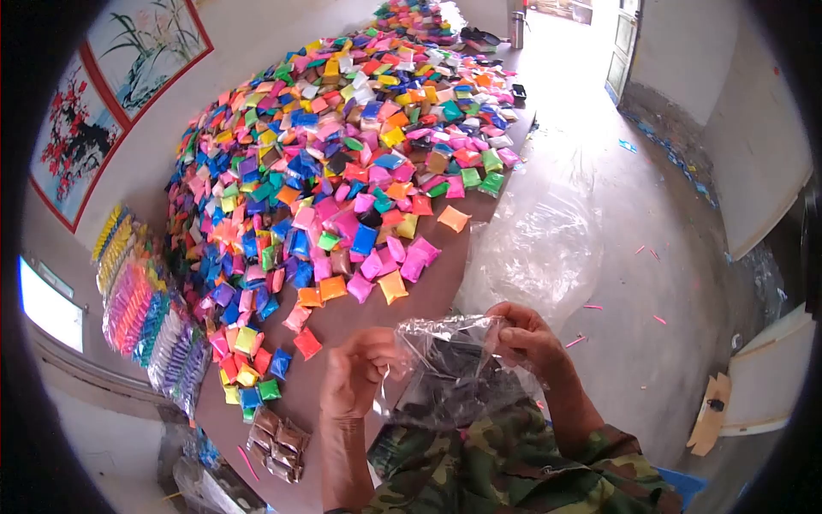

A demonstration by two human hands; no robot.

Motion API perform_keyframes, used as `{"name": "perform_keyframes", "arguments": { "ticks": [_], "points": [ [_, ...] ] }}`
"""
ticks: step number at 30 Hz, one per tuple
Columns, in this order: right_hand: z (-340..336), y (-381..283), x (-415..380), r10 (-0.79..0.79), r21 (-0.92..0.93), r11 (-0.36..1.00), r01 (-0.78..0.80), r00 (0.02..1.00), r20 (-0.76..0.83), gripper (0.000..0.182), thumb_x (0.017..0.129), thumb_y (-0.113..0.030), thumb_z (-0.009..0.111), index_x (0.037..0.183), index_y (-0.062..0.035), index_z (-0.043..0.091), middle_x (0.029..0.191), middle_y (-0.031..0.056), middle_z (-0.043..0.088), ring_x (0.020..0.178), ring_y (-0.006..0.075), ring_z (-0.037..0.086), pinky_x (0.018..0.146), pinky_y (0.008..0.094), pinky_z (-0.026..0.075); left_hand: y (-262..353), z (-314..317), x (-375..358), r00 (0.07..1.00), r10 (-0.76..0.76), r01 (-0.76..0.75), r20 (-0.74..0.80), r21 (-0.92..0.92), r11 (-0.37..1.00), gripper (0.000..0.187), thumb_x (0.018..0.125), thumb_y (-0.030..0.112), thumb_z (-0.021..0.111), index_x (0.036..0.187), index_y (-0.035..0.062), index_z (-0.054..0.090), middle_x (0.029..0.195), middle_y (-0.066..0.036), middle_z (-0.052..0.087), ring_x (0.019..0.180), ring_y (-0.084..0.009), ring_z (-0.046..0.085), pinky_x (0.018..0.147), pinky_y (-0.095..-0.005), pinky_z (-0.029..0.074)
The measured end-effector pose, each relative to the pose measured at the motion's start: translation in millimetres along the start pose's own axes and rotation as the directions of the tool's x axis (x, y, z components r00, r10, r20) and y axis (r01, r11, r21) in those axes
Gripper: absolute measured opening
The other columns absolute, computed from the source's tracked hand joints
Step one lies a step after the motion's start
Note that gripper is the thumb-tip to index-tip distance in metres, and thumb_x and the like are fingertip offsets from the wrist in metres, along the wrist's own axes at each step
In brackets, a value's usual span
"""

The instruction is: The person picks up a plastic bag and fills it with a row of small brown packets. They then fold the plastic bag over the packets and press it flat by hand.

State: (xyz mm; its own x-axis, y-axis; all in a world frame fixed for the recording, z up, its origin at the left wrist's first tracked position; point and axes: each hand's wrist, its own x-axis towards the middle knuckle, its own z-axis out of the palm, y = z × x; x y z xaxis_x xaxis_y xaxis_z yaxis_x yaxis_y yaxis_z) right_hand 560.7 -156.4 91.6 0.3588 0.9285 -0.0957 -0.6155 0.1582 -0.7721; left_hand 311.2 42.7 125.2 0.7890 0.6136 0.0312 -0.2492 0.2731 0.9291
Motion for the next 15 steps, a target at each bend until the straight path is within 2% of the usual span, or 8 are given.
{"name": "perform_keyframes", "arguments": {
  "ticks": [2,4,5,7,9,11,12,15],
  "points": [
    [-3,5,0,-0.009,-0.037,0.999,0.01,1.0,0.007,0.037,0.094,-0.013,0.071,0.127,0.0016,0.064,0.087,0.0083,0.071,0.058,0.0111,0.057,0.051,0.0259,0.043,-5,1,-4,0.998,-0.055,0.047,0.044,0.172,0.984,0.087,0.101,0.07,0.059,0.143,-0.0066,0.057,0.132,-0.026,0.071,0.116,-0.0366,0.073,0.098,-0.0469,0.057],
    [-8,6,12,-0.029,-0.085,0.996,0.034,0.997,0.065,0.038,0.097,-0.011,0.071,0.133,-0.0008,0.063,0.098,0.0101,0.075,0.06,0.0105,0.061,0.052,0.0246,0.046,-8,15,-13,0.981,-0.177,0.177,0.081,-0.005,0.984,0.084,0.103,0.07,0.054,0.142,-0.0046,0.059,0.132,-0.024,0.071,0.118,-0.0374,0.071,0.099,-0.0502,0.056],
    [-5,2,15,-0.001,-0.158,0.987,0.011,0.998,0.059,0.037,0.097,-0.011,0.071,0.132,-0.0005,0.064,0.097,0.0094,0.075,0.06,0.0106,0.061,0.053,0.0247,0.046,-8,18,-20,0.971,-0.221,0.229,0.093,-0.083,0.97,0.083,0.104,0.07,0.052,0.142,-0.0037,0.06,0.132,-0.023,0.07,0.119,-0.0377,0.07,0.099,-0.0518,0.056],
    [8,-9,14,0.06,-0.291,0.956,-0.038,0.996,0.069,0.036,0.096,-0.011,0.072,0.129,0.0002,0.065,0.095,0.0081,0.075,0.06,0.0107,0.061,0.053,0.0249,0.046,-14,9,-32,0.958,-0.276,0.285,0.083,-0.143,0.948,0.09,0.099,0.074,0.059,0.142,-0.0042,0.059,0.129,-0.024,0.071,0.117,-0.0402,0.07,0.099,-0.0512,0.056],
    [11,-5,16,0.09,-0.356,0.931,-0.08,0.996,0.012,0.037,0.09,-0.009,0.067,0.125,0.0028,0.063,0.079,0.0062,0.067,0.056,0.0116,0.057,0.052,0.0264,0.044,-20,-6,-34,0.966,-0.107,0.15,0.236,-0.174,0.973,0.085,0.101,0.07,0.06,0.139,-0.0056,0.063,0.127,-0.022,0.073,0.109,-0.0305,0.073,0.095,-0.04,0.058],
    [22,-11,17,0.112,-0.405,0.908,-0.107,0.994,-0.01,0.038,0.087,-0.006,0.067,0.124,0.0035,0.065,0.076,0.0059,0.066,0.055,0.0118,0.058,0.051,0.0268,0.045,10,-1,-35,0.946,-0.194,0.191,0.258,0.04,0.981,0.086,0.098,0.072,0.064,0.137,-0.0051,0.065,0.122,-0.017,0.074,0.104,-0.0249,0.072,0.092,-0.0357,0.057],
    [21,-10,17,0.119,-0.429,0.898,-0.094,0.992,0.032,0.038,0.086,-0.005,0.068,0.123,0.0039,0.065,0.076,0.0063,0.067,0.055,0.0119,0.059,0.05,0.0269,0.045,19,1,-36,0.931,-0.248,0.217,0.27,0.139,0.966,0.087,0.097,0.073,0.066,0.135,-0.0049,0.066,0.119,-0.015,0.075,0.102,-0.0221,0.072,0.091,-0.0335,0.057],
    [22,-11,21,0.158,-0.485,0.87,-0.092,0.983,0.097,0.039,0.083,-0.003,0.069,0.122,0.0049,0.067,0.076,0.0079,0.07,0.054,0.0123,0.06,0.049,0.027,0.045,17,-4,-45,0.93,-0.174,0.163,0.322,0.062,0.985,0.08,0.096,0.069,0.071,0.131,-0.0023,0.071,0.106,-0.006,0.073,0.094,-0.0141,0.067,0.083,-0.0294,0.054]
  ]
}}
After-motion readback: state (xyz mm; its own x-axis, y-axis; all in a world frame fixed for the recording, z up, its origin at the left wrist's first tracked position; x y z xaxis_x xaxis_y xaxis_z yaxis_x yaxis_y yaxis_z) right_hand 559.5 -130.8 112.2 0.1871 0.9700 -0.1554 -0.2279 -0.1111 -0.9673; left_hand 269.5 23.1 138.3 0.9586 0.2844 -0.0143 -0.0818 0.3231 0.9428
